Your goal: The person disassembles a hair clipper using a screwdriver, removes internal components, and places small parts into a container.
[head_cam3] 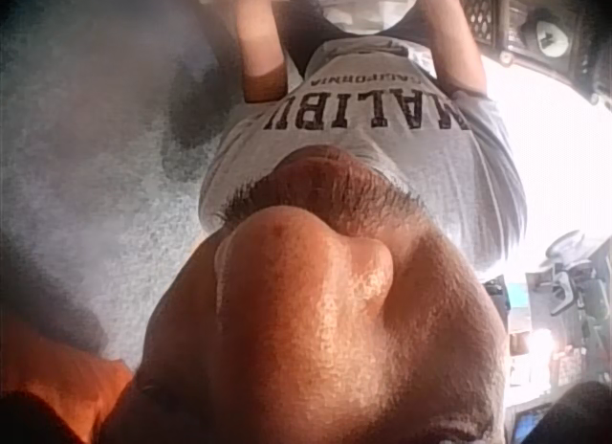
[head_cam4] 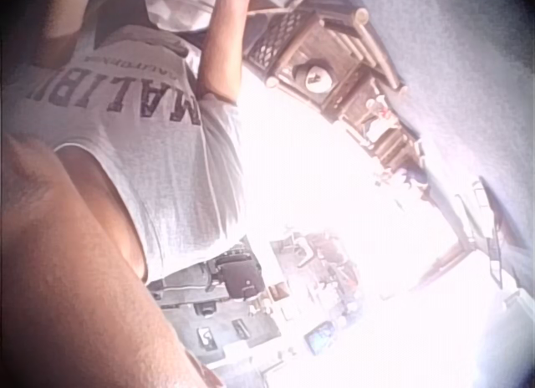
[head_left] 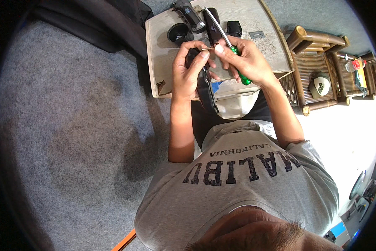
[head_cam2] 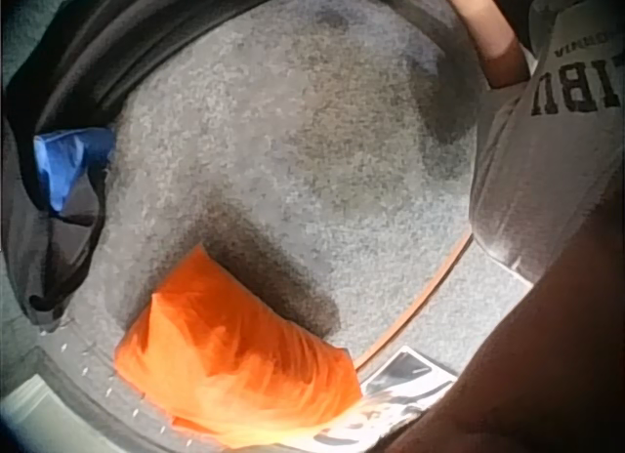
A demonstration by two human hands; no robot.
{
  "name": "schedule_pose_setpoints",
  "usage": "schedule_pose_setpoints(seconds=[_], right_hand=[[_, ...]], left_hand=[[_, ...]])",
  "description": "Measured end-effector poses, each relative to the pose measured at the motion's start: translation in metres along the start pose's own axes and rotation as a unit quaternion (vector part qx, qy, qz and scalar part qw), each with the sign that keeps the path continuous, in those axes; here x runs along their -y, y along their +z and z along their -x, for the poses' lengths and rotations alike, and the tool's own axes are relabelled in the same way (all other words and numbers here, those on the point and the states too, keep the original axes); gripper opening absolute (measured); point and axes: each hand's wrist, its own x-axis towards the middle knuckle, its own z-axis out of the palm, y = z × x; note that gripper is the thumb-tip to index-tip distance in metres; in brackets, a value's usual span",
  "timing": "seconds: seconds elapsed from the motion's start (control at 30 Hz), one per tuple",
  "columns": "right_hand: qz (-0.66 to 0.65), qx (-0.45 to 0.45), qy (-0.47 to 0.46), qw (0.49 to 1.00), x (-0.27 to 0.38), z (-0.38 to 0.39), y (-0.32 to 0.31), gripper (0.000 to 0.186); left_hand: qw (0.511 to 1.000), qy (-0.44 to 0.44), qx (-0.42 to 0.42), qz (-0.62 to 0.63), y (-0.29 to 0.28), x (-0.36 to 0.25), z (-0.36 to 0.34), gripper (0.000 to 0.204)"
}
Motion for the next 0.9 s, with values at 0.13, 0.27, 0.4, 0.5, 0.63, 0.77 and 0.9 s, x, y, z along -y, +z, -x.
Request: schedule_pose_setpoints(seconds=[0.13,0.27,0.4,0.5,0.63,0.77,0.9], right_hand=[[0.028,-0.021,-0.026,0.999,-0.005,-0.002,0.004,0.038],[0.008,-0.042,-0.04,0.998,-0.009,-0.004,0.004,0.034],[0.017,-0.04,-0.027,0.999,-0.009,-0.002,0.005,0.033],[0.007,-0.057,-0.014,0.998,-0.006,-0.001,0.006,0.029],[-0.003,-0.03,-0.007,1.0,-0.002,0.0,0.0,0.024],[0.064,0.029,0.014,0.997,0.001,-0.001,0.001,0.023],[0.056,0.045,0.004,0.997,0.002,-0.003,0.001,0.025]], left_hand=[[1.0,-0.001,-0.001,0.028,-0.002,-0.001,-0.001,0.019],[1.0,-0.021,-0.007,0.013,0.0,-0.005,0.0,0.02],[1.0,-0.029,-0.003,0.003,-0.005,-0.002,-0.001,0.025],[1.0,-0.028,-0.007,0.003,0.0,-0.007,-0.002,0.029],[0.997,-0.061,-0.017,0.052,-0.005,-0.007,-0.003,0.04],[0.995,-0.087,-0.042,0.028,-0.007,-0.011,-0.001,0.051],[0.997,-0.07,-0.014,-0.02,-0.005,-0.011,-0.001,0.046]])
